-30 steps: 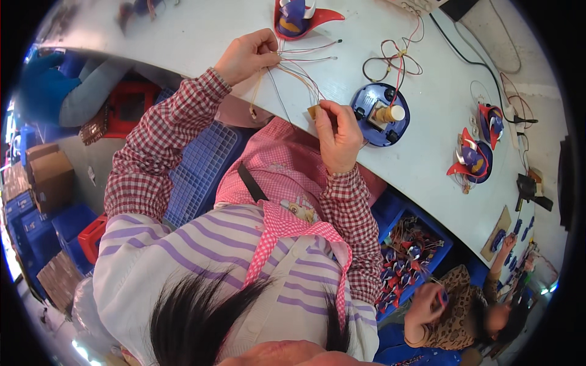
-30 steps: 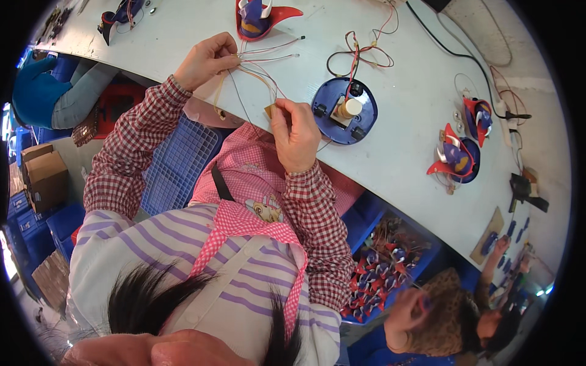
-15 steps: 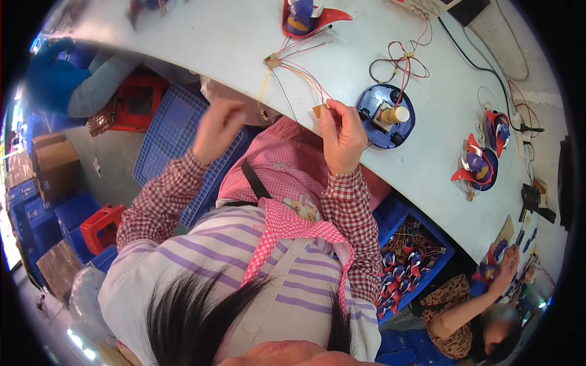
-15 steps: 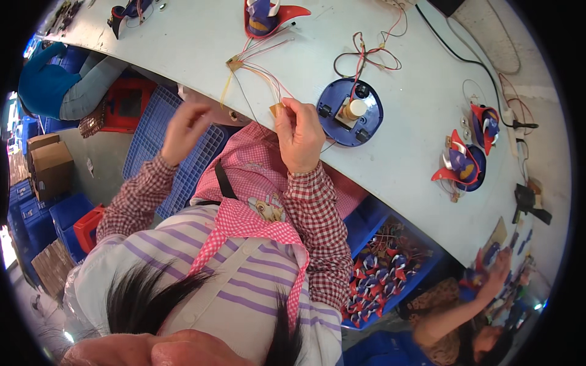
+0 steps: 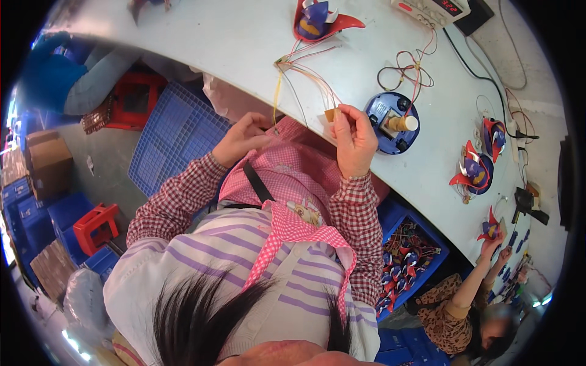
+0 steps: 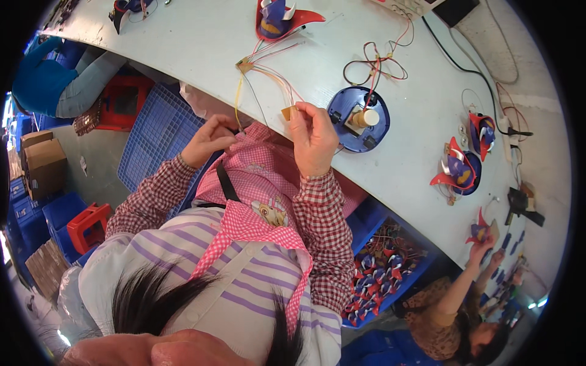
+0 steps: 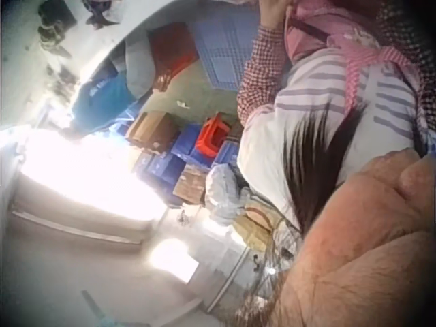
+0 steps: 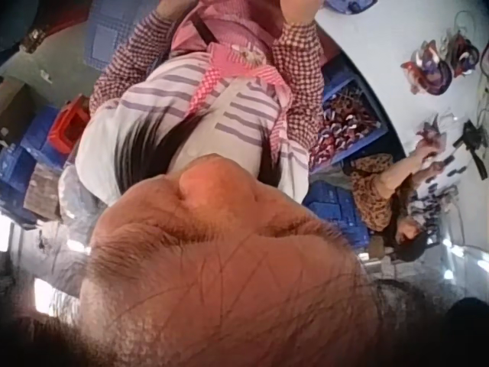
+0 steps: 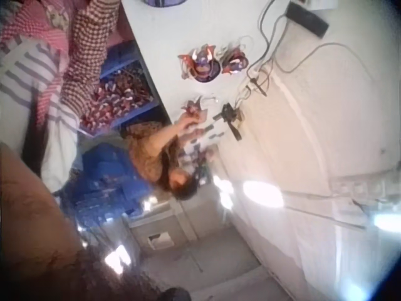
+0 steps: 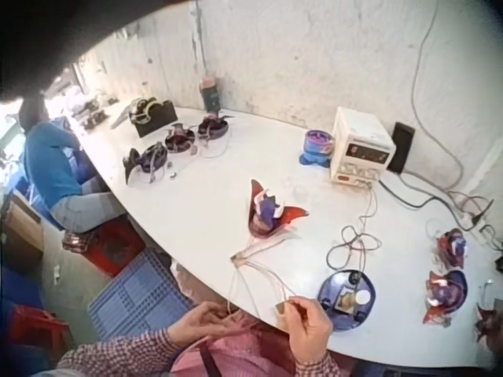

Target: Assembling electronic toy components by connecting wires and testing them on a base.

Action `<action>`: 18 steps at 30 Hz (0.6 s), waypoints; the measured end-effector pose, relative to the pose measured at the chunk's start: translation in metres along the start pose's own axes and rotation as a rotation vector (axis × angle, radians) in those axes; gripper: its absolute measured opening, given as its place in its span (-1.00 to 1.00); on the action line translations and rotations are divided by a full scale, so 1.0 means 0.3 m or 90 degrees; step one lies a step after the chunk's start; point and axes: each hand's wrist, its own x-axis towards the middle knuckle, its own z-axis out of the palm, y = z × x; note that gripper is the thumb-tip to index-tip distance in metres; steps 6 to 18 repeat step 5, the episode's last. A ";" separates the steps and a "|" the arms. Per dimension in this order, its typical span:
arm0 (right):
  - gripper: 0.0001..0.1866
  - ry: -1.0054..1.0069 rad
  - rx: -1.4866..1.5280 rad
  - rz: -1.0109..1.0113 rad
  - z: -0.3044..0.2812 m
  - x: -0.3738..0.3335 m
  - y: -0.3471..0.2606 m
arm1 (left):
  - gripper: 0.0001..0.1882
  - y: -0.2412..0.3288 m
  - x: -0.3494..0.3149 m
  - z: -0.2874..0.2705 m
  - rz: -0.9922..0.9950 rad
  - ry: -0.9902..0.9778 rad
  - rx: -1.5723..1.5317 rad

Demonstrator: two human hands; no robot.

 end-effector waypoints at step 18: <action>-0.82 -0.014 0.018 0.039 0.002 0.005 0.008 | -0.32 -0.030 0.065 -0.001 0.015 -0.030 0.448</action>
